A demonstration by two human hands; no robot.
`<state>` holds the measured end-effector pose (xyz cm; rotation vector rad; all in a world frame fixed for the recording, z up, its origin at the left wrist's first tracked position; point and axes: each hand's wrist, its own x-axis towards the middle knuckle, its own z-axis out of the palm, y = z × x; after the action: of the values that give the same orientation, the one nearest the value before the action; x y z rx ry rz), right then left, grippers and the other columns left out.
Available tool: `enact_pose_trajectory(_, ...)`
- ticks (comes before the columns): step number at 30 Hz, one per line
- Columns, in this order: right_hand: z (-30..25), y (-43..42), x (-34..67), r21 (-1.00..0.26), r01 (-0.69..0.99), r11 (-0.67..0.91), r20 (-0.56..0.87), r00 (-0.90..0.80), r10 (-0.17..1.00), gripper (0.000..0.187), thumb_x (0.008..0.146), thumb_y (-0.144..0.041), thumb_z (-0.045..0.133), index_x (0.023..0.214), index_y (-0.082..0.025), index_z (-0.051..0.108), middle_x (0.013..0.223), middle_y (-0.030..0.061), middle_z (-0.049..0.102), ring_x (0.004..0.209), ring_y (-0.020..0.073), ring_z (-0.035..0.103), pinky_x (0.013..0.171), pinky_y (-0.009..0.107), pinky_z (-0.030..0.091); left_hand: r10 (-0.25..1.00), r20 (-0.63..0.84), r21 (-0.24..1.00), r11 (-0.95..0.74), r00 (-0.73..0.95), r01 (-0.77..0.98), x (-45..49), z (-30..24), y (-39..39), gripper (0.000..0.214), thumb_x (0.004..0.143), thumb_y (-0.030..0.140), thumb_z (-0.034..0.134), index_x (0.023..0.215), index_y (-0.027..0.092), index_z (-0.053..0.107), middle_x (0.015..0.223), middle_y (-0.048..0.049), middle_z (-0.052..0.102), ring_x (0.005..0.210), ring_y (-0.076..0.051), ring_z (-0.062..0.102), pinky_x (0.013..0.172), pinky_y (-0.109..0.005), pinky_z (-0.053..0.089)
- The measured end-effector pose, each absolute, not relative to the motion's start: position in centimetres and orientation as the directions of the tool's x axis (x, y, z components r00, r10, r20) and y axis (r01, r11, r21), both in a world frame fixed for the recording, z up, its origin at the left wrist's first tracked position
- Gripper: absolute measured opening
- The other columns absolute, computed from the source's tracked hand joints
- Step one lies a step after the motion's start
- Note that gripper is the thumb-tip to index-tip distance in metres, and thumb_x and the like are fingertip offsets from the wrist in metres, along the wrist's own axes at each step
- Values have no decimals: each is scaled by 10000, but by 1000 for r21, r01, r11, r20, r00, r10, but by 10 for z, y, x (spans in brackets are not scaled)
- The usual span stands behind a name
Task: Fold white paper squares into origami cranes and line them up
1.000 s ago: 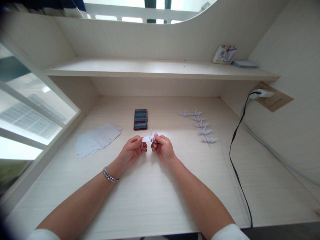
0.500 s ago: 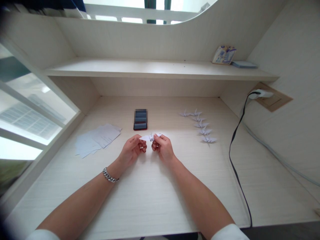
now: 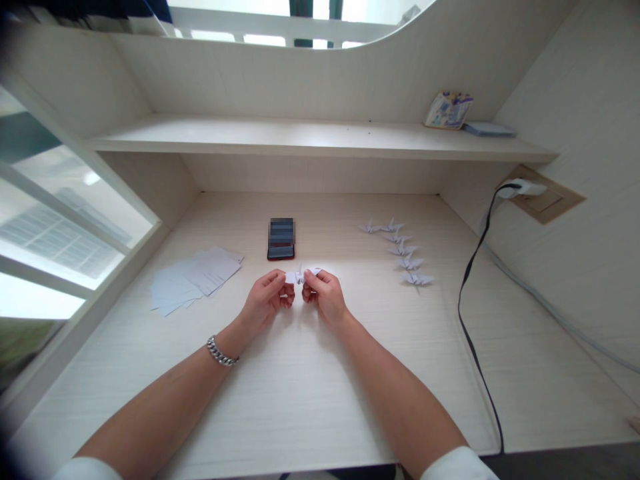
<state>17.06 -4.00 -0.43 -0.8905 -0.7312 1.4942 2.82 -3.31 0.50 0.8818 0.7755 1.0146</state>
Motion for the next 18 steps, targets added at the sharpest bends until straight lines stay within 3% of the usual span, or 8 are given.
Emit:
enact_pose_trajectory(5,-8,-37,173,-889,-449,-89,-120,42,992,311,737,-446,624,613,-178,525,552,-28,484,453,89,423,429,228,321,951,-129,924,218,280,-315,31,0,-32,245,745,373,624,712,161,507,620,18,540,536,-85,524,492,-203,390)
enact_pose_trajectory(10,-7,-39,176,-989,-58,134,111,303,947,284,784,-418,580,626,-186,537,546,-28,498,493,97,436,480,230,341,968,-164,938,213,190,-275,33,-2,-30,291,722,422,637,721,155,520,604,17,537,501,-79,506,461,-197,398)
enact_pose_trajectory(13,-3,-46,172,-963,167,212,254,294,921,185,738,-378,639,727,-198,599,635,-13,561,552,112,477,525,240,374,972,-167,944,207,167,-259,35,-3,-30,313,706,439,647,711,152,522,598,15,539,500,-81,508,457,-198,410)
enact_pose_trajectory(18,-1,-52,166,-915,306,263,336,220,916,142,734,-346,637,812,-228,638,720,6,603,571,133,511,549,264,400,971,-143,955,185,190,-229,36,-4,-30,313,711,448,638,714,151,540,605,6,551,520,-90,522,463,-202,426)
